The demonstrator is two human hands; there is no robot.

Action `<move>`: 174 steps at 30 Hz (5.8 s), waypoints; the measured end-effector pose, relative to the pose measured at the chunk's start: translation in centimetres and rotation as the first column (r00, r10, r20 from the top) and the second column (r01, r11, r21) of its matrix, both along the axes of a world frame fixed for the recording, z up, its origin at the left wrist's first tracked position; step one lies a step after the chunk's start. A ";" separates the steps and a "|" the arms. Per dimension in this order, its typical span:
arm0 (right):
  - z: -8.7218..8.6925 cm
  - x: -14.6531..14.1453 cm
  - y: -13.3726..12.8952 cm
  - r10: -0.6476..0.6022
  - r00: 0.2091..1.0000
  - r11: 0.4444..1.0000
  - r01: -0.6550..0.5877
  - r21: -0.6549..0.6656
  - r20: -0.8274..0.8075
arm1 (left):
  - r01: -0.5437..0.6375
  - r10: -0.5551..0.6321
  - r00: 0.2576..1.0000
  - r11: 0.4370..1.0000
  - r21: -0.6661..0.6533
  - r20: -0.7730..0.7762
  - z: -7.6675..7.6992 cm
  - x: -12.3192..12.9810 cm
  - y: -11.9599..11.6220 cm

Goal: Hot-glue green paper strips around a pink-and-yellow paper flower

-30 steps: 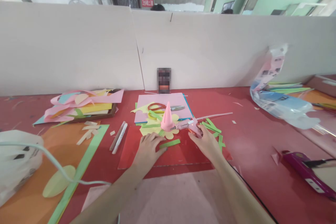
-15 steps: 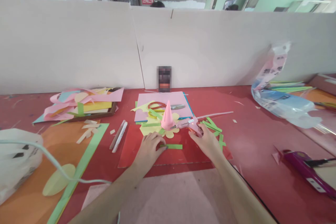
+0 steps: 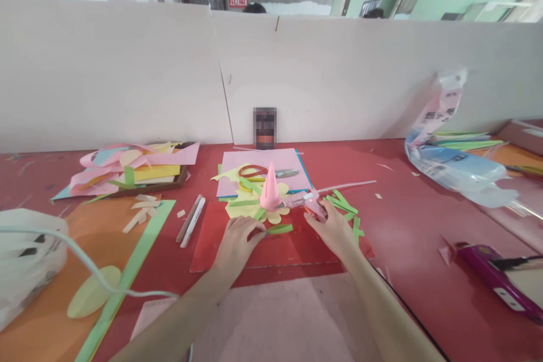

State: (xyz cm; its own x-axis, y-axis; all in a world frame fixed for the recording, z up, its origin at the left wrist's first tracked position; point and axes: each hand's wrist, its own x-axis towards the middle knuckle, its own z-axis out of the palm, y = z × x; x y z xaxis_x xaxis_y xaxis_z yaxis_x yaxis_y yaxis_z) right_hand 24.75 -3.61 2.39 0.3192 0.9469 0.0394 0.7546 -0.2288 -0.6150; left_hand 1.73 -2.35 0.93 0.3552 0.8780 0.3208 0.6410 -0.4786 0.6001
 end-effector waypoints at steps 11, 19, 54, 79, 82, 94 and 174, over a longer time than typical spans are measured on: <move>-0.2 0.1 0.0 0.001 1.000 1.000 -0.001 0.015 -0.011 | -0.017 0.031 0.987 0.996 -0.092 0.159 0.0 0.0 -0.5; -0.6 0.2 0.1 0.004 1.000 1.000 -0.004 0.029 -0.017 | -0.047 0.080 0.984 0.979 -0.198 0.160 0.5 -0.1 -0.6; -0.6 0.4 0.3 -0.010 0.997 0.987 0.023 0.157 -0.083 | 0.006 0.058 0.916 0.987 -0.159 0.396 -0.2 -0.4 0.6; -0.3 0.2 0.3 -0.015 0.987 0.988 0.039 0.148 -0.163 | 0.299 -0.139 0.886 0.900 0.316 -0.442 1.6 2.3 -1.1; -0.5 0.3 0.4 -0.014 0.985 0.987 0.041 0.154 -0.170 | 0.329 -0.119 0.819 0.899 0.289 -0.562 1.8 3.6 -0.8; -0.8 0.5 0.4 -0.024 0.991 0.992 0.039 0.119 -0.131 | 0.380 -0.184 0.792 0.895 0.235 -0.582 2.7 3.3 -1.0; -1.1 0.4 -0.1 0.072 0.971 0.981 -0.110 0.160 0.229 | 0.134 -0.045 0.890 0.977 0.165 -0.454 0.0 1.8 -2.0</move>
